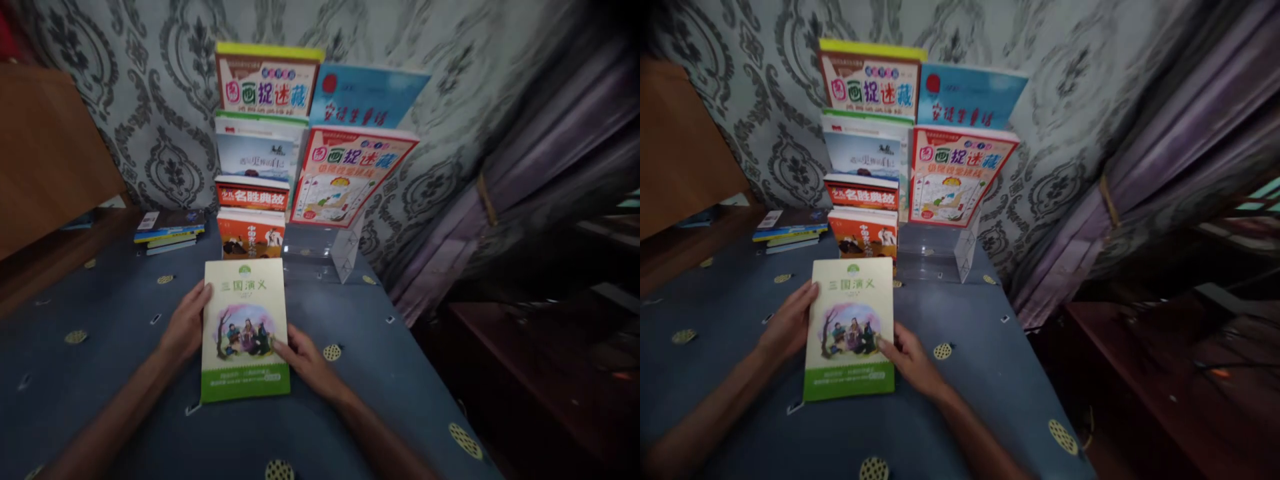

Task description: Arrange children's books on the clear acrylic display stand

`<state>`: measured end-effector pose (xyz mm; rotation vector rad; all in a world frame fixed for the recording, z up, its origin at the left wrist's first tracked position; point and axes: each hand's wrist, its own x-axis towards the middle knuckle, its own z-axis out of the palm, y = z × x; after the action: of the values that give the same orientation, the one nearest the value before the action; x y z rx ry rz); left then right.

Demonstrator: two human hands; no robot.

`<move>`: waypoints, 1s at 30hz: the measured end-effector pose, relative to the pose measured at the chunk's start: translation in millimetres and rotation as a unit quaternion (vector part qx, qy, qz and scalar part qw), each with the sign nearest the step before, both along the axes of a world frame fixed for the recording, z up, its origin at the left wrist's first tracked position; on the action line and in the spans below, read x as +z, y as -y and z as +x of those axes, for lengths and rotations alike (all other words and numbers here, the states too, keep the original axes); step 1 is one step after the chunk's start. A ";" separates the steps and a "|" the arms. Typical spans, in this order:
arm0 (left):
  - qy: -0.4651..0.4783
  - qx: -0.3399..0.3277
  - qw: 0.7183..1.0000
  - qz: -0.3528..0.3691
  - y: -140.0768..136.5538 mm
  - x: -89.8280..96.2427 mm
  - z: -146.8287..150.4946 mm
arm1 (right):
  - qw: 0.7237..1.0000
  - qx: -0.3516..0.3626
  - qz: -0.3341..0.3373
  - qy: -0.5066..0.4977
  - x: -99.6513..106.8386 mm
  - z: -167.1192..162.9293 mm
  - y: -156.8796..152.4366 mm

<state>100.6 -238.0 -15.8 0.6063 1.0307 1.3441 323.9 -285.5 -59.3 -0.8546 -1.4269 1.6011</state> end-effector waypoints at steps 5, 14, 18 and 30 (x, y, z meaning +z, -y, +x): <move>-0.140 -0.104 0.983 0.056 1.7 5.3 -1.2 | 0.994 -0.058 0.080 0.053 9.5 23.7 1.9; -0.335 -0.281 0.847 0.302 -2.1 43.2 15.2 | 0.973 -0.130 0.139 0.130 49.4 75.9 13.3; -0.388 -0.256 0.813 0.350 -2.6 46.2 29.9 | 0.955 -0.168 0.158 0.184 51.7 92.3 16.7; -0.447 -0.258 0.775 0.365 -11.8 56.3 41.5 | 0.947 -0.168 0.190 0.197 55.5 97.0 7.1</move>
<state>142.1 -226.3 40.5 2.1087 0.8976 0.8816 420.9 -292.6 -3.8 -1.1492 -1.6837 0.8894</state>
